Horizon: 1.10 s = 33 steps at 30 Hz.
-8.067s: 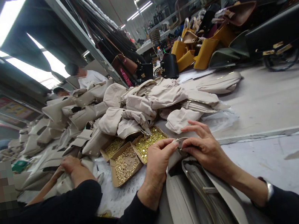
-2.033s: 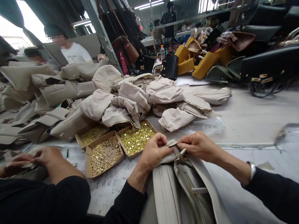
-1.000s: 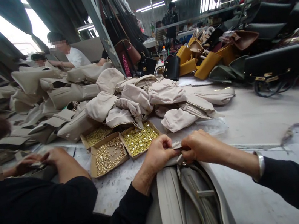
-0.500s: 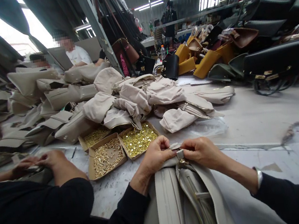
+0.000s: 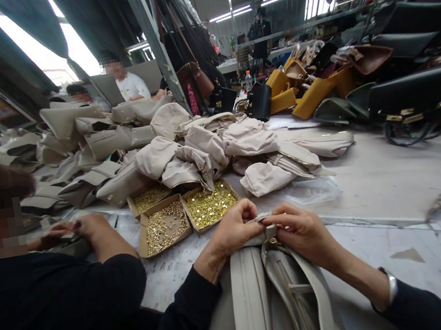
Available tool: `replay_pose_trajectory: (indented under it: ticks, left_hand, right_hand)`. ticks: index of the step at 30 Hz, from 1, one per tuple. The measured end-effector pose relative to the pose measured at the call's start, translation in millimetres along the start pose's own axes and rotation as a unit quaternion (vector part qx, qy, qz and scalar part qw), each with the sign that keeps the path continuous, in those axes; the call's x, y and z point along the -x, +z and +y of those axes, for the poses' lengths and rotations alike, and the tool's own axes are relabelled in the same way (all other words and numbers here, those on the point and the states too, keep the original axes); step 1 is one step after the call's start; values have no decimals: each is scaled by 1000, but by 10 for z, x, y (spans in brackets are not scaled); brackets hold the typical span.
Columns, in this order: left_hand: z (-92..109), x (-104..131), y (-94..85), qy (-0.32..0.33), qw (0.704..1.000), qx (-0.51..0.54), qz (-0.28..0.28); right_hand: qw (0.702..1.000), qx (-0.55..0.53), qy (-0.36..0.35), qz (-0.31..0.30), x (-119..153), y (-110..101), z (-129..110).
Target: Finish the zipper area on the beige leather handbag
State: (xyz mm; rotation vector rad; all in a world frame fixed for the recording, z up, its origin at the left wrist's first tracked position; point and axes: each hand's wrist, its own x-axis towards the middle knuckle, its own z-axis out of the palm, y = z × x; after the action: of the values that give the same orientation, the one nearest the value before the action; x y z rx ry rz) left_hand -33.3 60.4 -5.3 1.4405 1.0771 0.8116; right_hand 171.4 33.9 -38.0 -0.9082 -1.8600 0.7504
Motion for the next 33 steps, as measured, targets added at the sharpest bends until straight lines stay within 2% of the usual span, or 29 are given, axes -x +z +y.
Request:
replay_pose_trajectory:
  ticks: [4,6,11,14,19,23,26,30,33]
  left_hand:
    - [-18,17,-20,-6,1000,23,-19]
    - [-33,26,-34,-15,999,41,-27]
    - [0,21,-48,-39,999,30,-18]
    - [47,-13,-37,-74,996,42,-16]
    - [65,-38,-20,-119,990,73,29]
    - [62,-15,-42,-131,986,95,36]
    - [63,-14,-55,-117,986,111,35]
    - [29,35,10,-88,987,106,81]
    - [-47,80,67,-80,985,118,96]
  right_hand:
    - [999,-24,24,23,46,49,12]
    - [999,-7,14,35,69,80,6]
    - [989,121,-81,37,108,128,-65]
    - [976,168,-125,52,115,143,-83]
    - [954,220,-192,66,146,149,-46]
    - [955,213,-196,57,154,128,-39]
    - [959,198,-196,48,128,108,-44]
    - [965,173,-187,58,215,88,-27]
    - [972,159,-167,41,334,51,106]
